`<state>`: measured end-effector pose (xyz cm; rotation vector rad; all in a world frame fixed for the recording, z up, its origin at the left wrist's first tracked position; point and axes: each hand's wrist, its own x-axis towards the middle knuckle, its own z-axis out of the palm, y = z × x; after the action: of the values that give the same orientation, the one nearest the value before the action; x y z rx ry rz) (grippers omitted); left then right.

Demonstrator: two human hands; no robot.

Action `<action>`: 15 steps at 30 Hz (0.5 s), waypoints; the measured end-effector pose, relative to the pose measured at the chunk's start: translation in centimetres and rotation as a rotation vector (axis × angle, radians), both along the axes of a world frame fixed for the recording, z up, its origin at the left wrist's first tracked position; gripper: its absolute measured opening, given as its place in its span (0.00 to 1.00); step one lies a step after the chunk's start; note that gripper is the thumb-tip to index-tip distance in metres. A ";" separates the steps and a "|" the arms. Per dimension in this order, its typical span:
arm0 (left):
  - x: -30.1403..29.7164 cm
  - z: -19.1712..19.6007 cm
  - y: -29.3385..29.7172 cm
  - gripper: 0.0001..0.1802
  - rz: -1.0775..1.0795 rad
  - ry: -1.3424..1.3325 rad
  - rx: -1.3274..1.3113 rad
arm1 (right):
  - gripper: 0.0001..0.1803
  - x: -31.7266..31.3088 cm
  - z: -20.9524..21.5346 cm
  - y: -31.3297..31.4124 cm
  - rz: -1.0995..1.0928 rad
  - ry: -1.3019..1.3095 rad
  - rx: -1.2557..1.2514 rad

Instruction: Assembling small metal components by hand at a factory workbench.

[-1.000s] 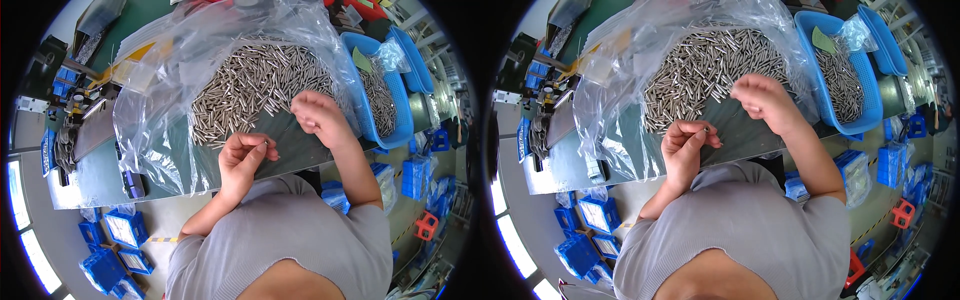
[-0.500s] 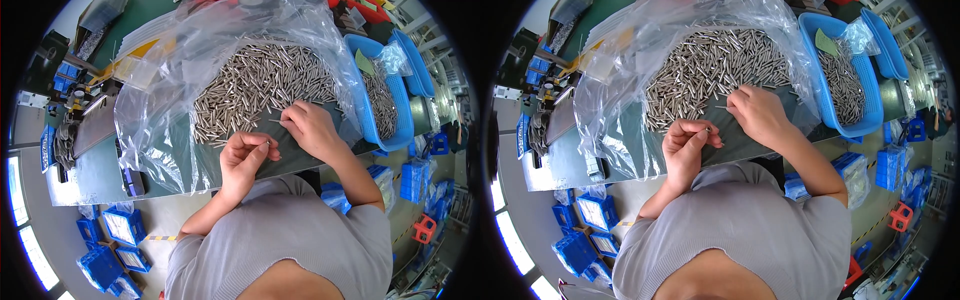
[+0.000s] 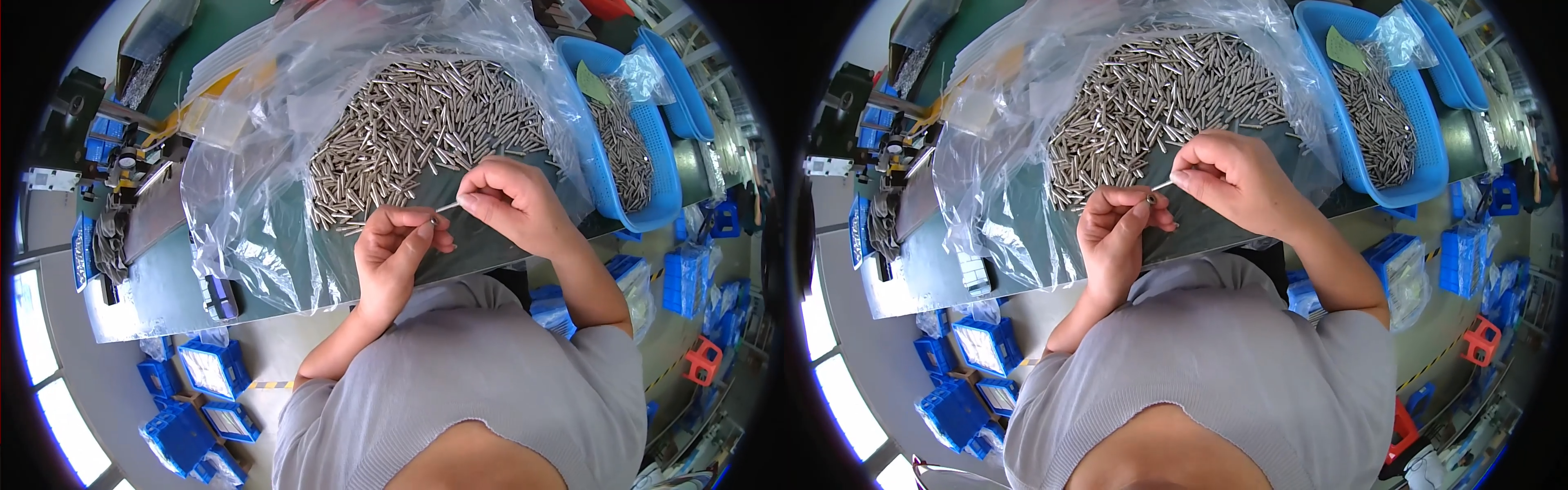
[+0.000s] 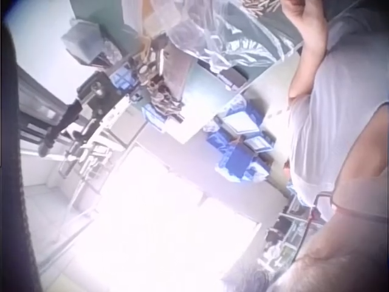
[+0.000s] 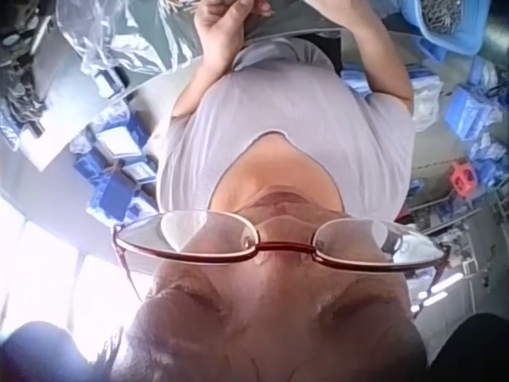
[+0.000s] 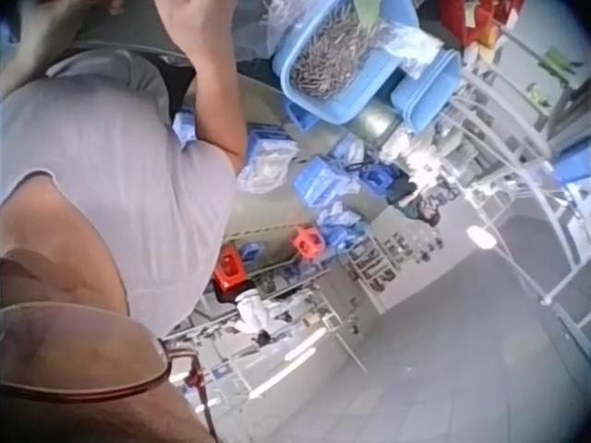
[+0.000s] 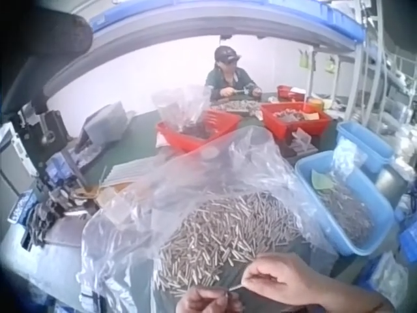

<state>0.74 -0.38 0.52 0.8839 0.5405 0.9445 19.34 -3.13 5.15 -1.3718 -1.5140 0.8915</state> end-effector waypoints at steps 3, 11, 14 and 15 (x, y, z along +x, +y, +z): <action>-0.1 0.0 -0.1 0.04 -0.006 -0.007 -0.013 | 0.03 -0.3 -0.1 -0.1 0.031 -0.024 0.002; -0.2 0.0 -0.1 0.04 -0.023 0.017 0.005 | 0.04 -0.6 0.5 0.0 0.081 -0.175 0.057; -0.2 0.0 0.0 0.04 -0.035 0.019 0.033 | 0.04 -0.9 -0.1 0.5 0.112 -0.126 0.041; -0.2 0.0 0.0 0.04 -0.033 0.019 0.032 | 0.05 -0.9 -0.7 0.6 0.128 -0.090 0.056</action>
<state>0.56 -0.34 0.48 0.9287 0.5266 0.9177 18.40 -2.51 4.47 -1.3011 -1.6992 0.8682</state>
